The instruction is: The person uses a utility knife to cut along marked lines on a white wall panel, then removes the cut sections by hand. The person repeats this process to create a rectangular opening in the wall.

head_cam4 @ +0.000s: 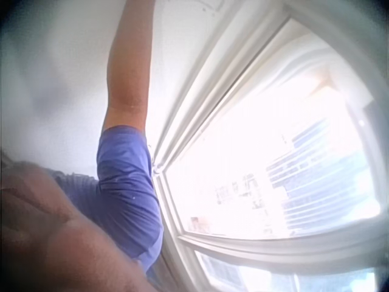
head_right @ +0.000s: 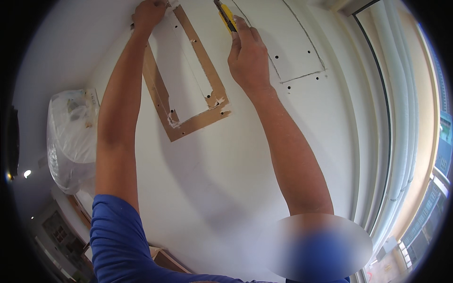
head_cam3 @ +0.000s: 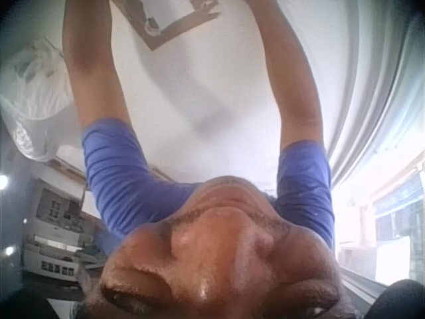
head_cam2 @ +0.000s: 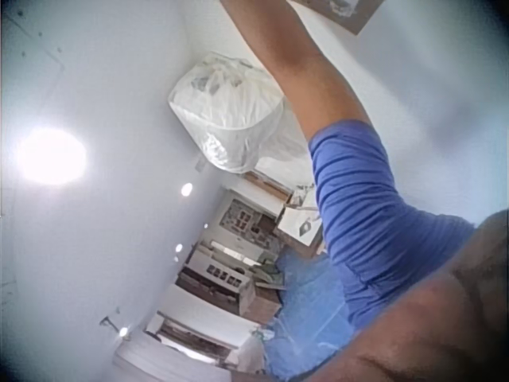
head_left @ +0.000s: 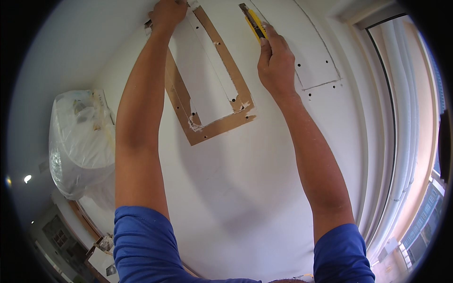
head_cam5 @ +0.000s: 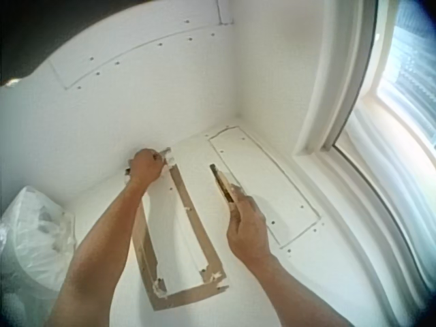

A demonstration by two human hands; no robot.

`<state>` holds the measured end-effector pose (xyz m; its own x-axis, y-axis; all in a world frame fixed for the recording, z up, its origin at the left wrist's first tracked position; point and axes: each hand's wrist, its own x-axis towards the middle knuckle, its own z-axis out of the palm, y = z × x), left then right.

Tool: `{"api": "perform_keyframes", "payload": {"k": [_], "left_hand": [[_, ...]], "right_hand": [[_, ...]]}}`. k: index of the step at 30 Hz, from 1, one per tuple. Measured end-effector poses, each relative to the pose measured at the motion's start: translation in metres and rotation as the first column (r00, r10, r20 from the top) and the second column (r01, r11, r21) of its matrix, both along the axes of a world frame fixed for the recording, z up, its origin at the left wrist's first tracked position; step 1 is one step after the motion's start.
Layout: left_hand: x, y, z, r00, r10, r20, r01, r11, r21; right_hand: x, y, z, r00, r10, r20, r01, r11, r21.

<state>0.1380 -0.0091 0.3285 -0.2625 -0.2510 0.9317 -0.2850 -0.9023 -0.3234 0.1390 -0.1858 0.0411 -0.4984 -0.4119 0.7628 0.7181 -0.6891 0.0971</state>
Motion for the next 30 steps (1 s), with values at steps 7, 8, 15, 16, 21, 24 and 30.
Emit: {"api": "perform_keyframes", "payload": {"k": [7, 8, 15, 16, 21, 24, 30], "left_hand": [[0.020, 0.000, 0.037, 0.996, -0.077, 0.032, 0.070, 0.980, 0.185], [0.032, 0.006, 0.050, 0.991, -0.099, 0.090, 0.076, 0.970, 0.233], [0.023, -0.019, 0.039, 0.990, -0.088, 0.109, 0.072, 0.988, 0.137], [0.024, -0.018, 0.041, 0.989, -0.060, 0.138, 0.038, 0.987, 0.155], [0.026, -0.017, 0.045, 0.968, 0.064, 0.241, -0.119, 0.968, 0.220], [0.025, -0.015, 0.043, 0.949, 0.159, 0.273, -0.228, 0.943, 0.244], [0.012, -0.012, 0.040, 0.941, 0.199, 0.273, -0.283, 0.906, 0.316]], "right_hand": [[0.003, 0.004, 0.000, 1.000, 0.002, 0.021, -0.002, 1.000, 0.000], [0.004, 0.008, 0.000, 0.999, 0.016, 0.028, -0.016, 1.000, 0.000], [-0.004, 0.004, -0.001, 0.999, 0.053, -0.001, -0.053, 0.999, -0.001], [-0.003, 0.004, -0.001, 0.999, 0.049, 0.000, -0.049, 0.999, 0.001], [-0.002, 0.002, 0.000, 1.000, 0.021, 0.022, -0.021, 1.000, 0.005], [0.001, 0.002, 0.001, 0.998, 0.023, 0.052, -0.023, 1.000, 0.002], [-0.002, 0.003, -0.001, 0.999, 0.038, 0.025, -0.038, 0.999, -0.003]]}}
